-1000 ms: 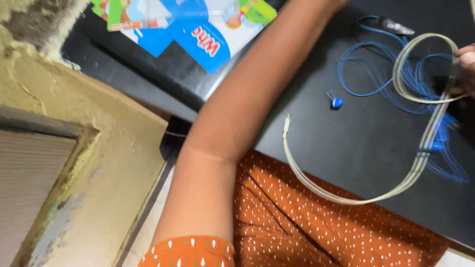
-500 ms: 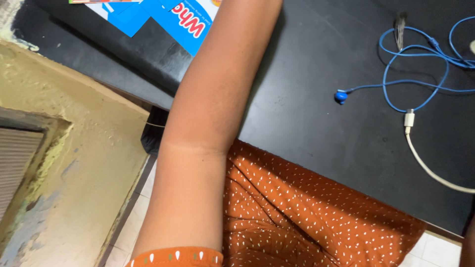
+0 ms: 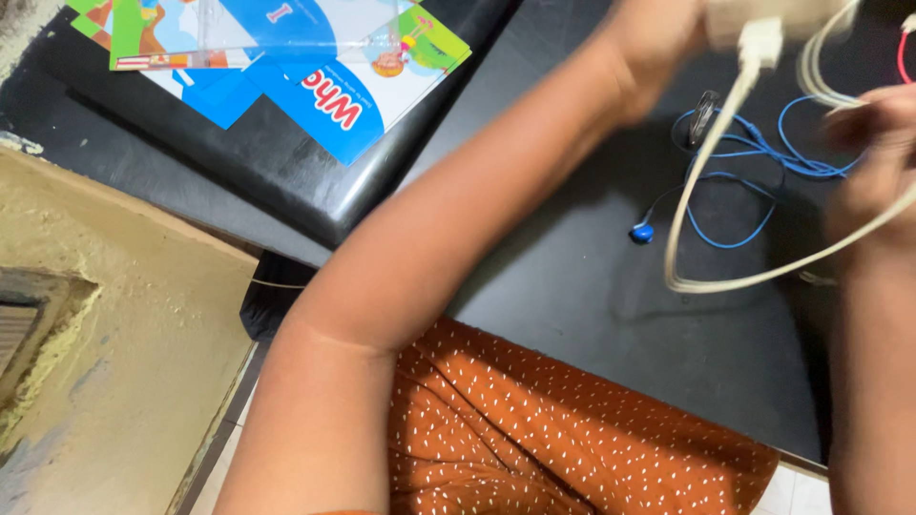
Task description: The person winds and organizes several electronic cables and a power adapter by hand on a desk. They secure a laptop charger cable with a Velcro strap, wrap a white USB cable around a power brick, and gather blue earphones.
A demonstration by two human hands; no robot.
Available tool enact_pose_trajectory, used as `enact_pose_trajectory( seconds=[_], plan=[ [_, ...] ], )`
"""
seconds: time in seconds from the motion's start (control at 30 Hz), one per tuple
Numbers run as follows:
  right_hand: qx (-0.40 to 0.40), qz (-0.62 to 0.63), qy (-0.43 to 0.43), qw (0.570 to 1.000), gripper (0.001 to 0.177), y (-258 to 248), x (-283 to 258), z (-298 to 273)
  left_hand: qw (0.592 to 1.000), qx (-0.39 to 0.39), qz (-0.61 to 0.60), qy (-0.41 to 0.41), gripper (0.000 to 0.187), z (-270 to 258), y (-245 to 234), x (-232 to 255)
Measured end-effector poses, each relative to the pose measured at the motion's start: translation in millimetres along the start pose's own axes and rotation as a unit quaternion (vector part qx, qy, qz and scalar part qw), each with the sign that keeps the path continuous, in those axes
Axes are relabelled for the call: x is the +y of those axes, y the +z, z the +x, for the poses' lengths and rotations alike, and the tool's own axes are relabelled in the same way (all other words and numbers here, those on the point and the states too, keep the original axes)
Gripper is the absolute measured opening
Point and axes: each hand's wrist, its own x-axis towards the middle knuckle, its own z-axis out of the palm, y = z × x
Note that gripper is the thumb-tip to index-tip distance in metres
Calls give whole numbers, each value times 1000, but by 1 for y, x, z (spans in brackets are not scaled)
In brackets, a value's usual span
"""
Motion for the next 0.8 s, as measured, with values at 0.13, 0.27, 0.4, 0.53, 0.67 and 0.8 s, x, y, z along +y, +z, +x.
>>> enact_pose_trajectory(
  seconds=[0.13, 0.27, 0.4, 0.53, 0.67, 0.8],
  plan=[
    [-7, -84, -96, 992, 17, 15, -61, 5, 995, -42, 77, -46, 37, -22, 33, -34],
    [-11, -298, -190, 935, 10, 15, -97, 24, 978, 8, 196, -64, 42, -33, 49, -43],
    [40, -240, -163, 956, 23, 23, -116, 29, 973, 66, 203, -90, 40, -39, 43, -28],
    [81, -192, -118, 971, 9, 23, -119, 24, 976, 54, 168, -123, 37, -42, 41, -17],
    [96, -128, -71, 985, 7, 19, -126, 25, 982, 45, 153, -101, 38, -41, 40, -8],
    [59, -63, -54, 995, 18, 25, -137, 31, 991, 27, 95, -91, 39, -40, 39, -1]
  ],
)
